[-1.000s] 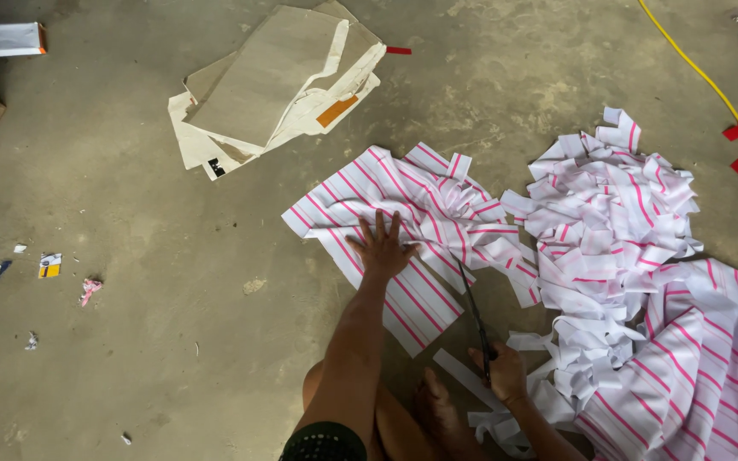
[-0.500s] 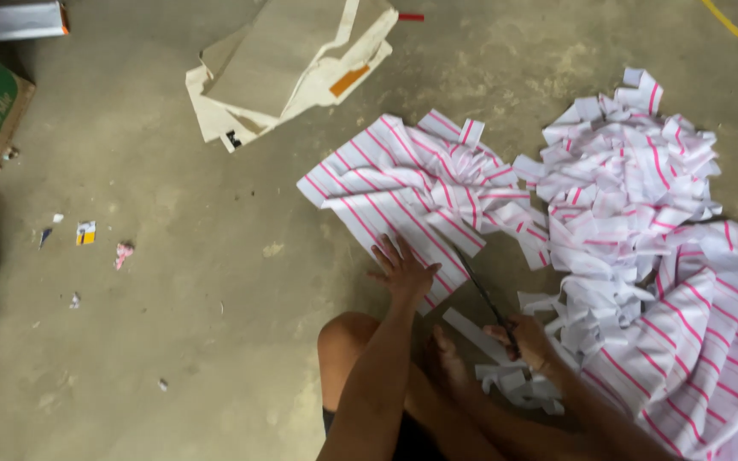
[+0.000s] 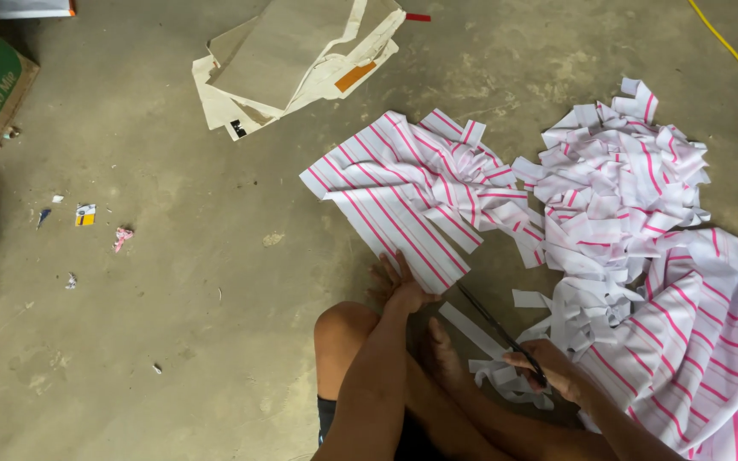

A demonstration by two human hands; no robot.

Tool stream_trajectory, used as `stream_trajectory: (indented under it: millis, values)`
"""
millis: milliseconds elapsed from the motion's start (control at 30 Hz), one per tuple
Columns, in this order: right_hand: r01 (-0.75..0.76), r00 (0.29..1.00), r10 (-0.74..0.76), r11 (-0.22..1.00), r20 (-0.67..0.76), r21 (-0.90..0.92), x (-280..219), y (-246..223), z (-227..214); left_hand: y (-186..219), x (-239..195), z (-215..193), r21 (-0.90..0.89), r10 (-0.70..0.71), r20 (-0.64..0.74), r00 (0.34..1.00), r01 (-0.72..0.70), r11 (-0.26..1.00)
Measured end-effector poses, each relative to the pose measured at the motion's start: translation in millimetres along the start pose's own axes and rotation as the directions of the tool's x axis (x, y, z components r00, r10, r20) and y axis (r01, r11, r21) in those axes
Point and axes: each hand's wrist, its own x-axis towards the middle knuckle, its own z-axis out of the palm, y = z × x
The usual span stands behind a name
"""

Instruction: Cutting striped fabric into thin strips using scissors

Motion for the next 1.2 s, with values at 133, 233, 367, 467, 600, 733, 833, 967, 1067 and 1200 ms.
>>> stream_trajectory:
  millis: [133,233,367,467,600,733,833,967,1067,1200]
  values:
    - [0.039,0.999,-0.039,0.999,-0.008,-0.037,-1.5,-32.0,20.3,3.4,-6.6,-4.6,-0.004,-0.009,0.003,1.000,0.009,1.000]
    - [0.047,0.999,-0.045,0.994,0.022,-0.094,-0.5,-53.6,27.1,6.0,-10.6,-11.1,0.021,-0.017,0.021,1.000,0.017,1.000]
    - [-0.010,1.000,0.007,0.989,-0.016,-0.150,4.5,-64.6,29.1,7.9,-15.9,-13.9,0.014,-0.003,0.018,1.000,0.003,1.000]
    - [0.018,1.000,-0.020,0.995,-0.022,-0.102,32.4,-34.8,20.6,5.9,-17.3,-13.0,-0.016,0.025,-0.005,1.000,-0.025,1.000]
    - [0.054,0.998,-0.056,0.997,-0.026,-0.048,62.7,-3.6,10.7,6.8,-20.0,-13.9,-0.042,0.047,-0.029,0.998,-0.048,0.998]
    - [0.065,0.997,-0.066,0.997,-0.032,-0.046,54.0,-12.1,14.0,2.8,-9.5,-6.7,-0.040,0.043,-0.049,0.998,-0.045,0.998]
    - [0.096,0.994,-0.098,0.995,-0.040,-0.038,50.3,-11.7,14.7,4.2,-13.7,-10.0,-0.055,0.052,-0.041,0.998,-0.054,0.997]
    - [0.101,0.992,-0.103,0.995,-0.068,-0.026,28.8,-28.4,22.1,2.0,-7.9,-5.2,-0.054,0.045,-0.044,0.998,-0.047,0.997]
    - [0.089,0.992,-0.090,0.996,-0.082,-0.026,28.6,-29.1,23.5,2.2,-5.7,-3.1,-0.034,0.038,-0.047,0.998,-0.039,0.999]
    - [0.069,0.996,-0.070,0.997,-0.061,-0.025,31.7,-37.1,30.3,1.2,-1.8,0.0,-0.038,0.035,-0.054,0.998,-0.037,0.999]
